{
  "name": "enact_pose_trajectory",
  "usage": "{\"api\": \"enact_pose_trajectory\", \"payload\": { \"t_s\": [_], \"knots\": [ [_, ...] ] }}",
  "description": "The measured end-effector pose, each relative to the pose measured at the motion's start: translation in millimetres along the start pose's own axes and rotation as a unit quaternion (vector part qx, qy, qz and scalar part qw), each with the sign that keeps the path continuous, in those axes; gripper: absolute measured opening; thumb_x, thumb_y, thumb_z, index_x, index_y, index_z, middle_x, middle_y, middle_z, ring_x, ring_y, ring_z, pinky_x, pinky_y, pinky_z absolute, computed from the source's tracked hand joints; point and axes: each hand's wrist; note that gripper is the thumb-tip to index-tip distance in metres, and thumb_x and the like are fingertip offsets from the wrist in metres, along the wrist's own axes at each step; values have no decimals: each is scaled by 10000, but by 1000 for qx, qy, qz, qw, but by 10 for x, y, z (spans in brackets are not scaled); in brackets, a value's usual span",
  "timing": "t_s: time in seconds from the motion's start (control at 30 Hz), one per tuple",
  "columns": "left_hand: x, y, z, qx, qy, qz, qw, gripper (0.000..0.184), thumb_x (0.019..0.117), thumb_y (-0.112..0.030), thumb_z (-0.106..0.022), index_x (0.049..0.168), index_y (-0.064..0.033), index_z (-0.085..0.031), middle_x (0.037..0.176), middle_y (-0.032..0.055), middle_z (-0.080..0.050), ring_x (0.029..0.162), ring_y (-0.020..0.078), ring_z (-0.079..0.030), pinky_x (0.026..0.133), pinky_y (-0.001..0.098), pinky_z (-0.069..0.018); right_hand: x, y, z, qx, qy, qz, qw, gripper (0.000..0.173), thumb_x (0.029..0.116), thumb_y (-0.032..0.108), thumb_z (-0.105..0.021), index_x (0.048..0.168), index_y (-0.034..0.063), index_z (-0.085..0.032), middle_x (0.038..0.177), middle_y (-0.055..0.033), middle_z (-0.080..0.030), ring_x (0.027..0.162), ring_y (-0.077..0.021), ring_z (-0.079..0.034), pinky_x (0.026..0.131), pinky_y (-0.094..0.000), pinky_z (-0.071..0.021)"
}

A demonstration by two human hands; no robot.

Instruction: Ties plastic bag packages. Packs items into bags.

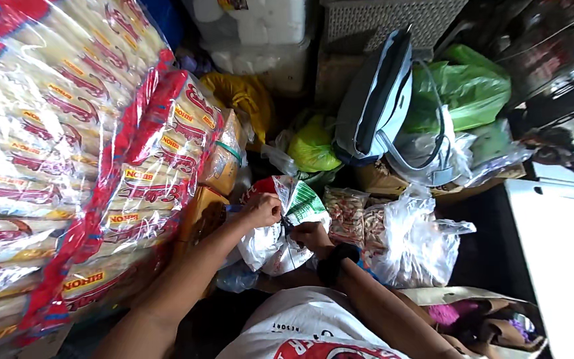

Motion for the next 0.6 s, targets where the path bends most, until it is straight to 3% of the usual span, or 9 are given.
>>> {"api": "enact_pose_trajectory", "payload": {
  "t_s": [0.07,0.1,0.17,0.23,0.3,0.37,0.47,0.5,0.6],
  "knots": [
    [72,-63,90,14,55,66,996,261,975,-159,-573,976,60,-715,1042,218,-698,1038,363,-669,925,553,-495,-29,99,-4,-177,24,33,983,251,949,166,-687,1102,-27,-737,1059,-183,-740,993,-280,-713,954,-479,-543],
    [63,-169,172,33,60,97,993,273,1012,-163,-554,1036,48,-725,1107,218,-699,1106,367,-656,983,561,-478,-72,166,11,-229,25,62,971,252,963,171,-660,1108,-19,-742,1098,-202,-736,1075,-322,-698,1007,-516,-510],
    [-161,-556,264,118,-54,113,985,262,1044,-136,-536,1103,25,-733,1210,219,-685,1245,393,-602,1101,582,-411,-169,182,96,-300,-5,147,942,312,974,232,-664,1216,48,-736,1217,-204,-700,1189,-368,-641,1051,-542,-477],
    [-542,-1007,53,212,-245,19,946,238,1000,-113,-588,1123,18,-743,1288,247,-673,1315,476,-556,1128,668,-377,-247,20,144,-357,-28,194,913,609,936,430,-698,1469,163,-573,1492,-185,-527,1379,-422,-471,1072,-648,-386],
    [-784,-1261,-380,251,-304,-29,919,367,1035,-299,-494,1189,-95,-757,1318,180,-684,1282,433,-601,1084,631,-431,-245,-150,132,-394,24,140,908,817,942,525,-652,1633,272,-296,1709,-106,-208,1565,-440,-128,1140,-795,-133],
    [-795,-939,-828,219,-280,29,934,556,1037,-525,-393,1346,-174,-694,1461,223,-568,1383,493,-481,1145,709,-293,-150,-312,26,-375,54,117,918,879,938,433,-700,1655,273,-215,1735,-50,-95,1584,-414,0,1131,-821,-22],
    [-417,113,-960,137,-287,132,939,696,998,-629,-408,1527,-188,-512,1627,310,-278,1484,628,-145,1098,852,-31,-114,-231,206,-330,53,160,929,878,891,334,-794,1626,262,-320,1726,-74,-157,1578,-420,-86,1130,-809,-156],
    [-257,405,-923,107,-288,127,943,716,1001,-636,-382,1542,-180,-488,1630,316,-264,1482,637,-128,1087,856,-29,-216,-179,340,-319,16,182,930,823,885,320,-800,1596,248,-393,1710,-95,-213,1574,-405,-139,1147,-782,-177],
    [54,866,-913,62,-319,62,944,710,1005,-612,-352,1371,-78,-645,1525,271,-478,1451,536,-355,1172,723,-169,-898,-175,994,-340,-120,159,919,846,804,297,-864,1552,212,-478,1675,-163,-282,1560,-397,-200,1203,-724,-134]
  ]
}}
Point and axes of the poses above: each hand's wrist, its own x-axis towards the middle knuckle, its own z-axis out of the back of the hand, y = z × x
